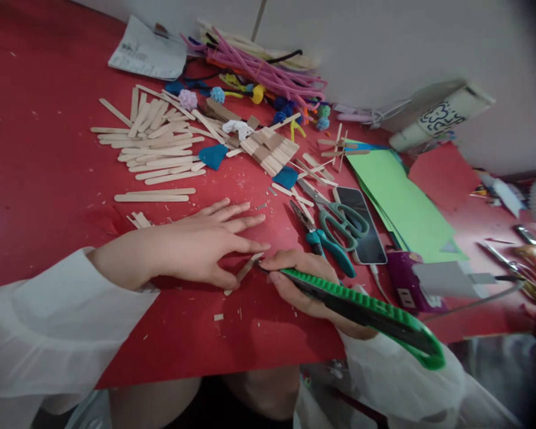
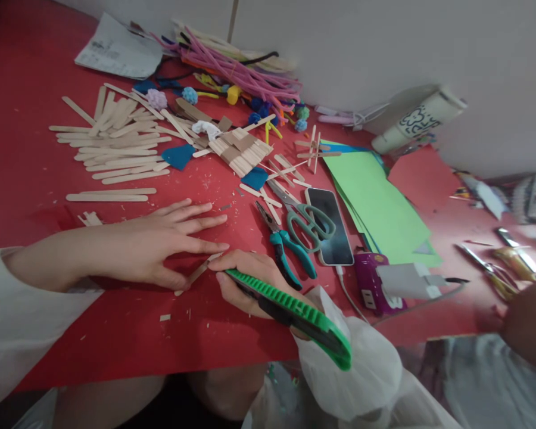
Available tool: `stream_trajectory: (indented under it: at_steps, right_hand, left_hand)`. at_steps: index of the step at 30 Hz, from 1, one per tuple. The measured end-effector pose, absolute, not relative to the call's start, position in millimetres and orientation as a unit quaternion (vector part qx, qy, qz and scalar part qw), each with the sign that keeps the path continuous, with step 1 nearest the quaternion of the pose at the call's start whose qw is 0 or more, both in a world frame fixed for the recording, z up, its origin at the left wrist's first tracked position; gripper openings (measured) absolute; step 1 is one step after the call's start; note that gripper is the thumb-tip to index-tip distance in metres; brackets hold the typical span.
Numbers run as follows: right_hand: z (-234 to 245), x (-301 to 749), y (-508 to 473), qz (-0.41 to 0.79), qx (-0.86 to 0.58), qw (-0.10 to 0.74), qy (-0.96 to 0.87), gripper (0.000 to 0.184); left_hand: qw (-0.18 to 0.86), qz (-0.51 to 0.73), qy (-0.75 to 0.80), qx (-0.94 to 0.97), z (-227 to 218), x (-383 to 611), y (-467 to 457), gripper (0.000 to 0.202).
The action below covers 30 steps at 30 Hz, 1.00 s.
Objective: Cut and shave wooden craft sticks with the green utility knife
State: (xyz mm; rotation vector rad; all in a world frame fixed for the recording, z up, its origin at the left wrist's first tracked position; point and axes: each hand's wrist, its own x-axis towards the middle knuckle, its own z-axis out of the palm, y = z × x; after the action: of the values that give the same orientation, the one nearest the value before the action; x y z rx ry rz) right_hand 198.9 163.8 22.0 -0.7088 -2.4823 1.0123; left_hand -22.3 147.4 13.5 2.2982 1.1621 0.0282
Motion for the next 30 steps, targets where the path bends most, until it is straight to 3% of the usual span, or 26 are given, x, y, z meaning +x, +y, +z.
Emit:
stream_trajectory:
  at_steps: [30]
  right_hand:
    - [7, 194, 169, 0.32, -0.147, 0.221, -0.909, 0.017]
  left_hand:
    - [0.258, 0.01, 0.433, 0.864, 14, -20, 145, 0.06]
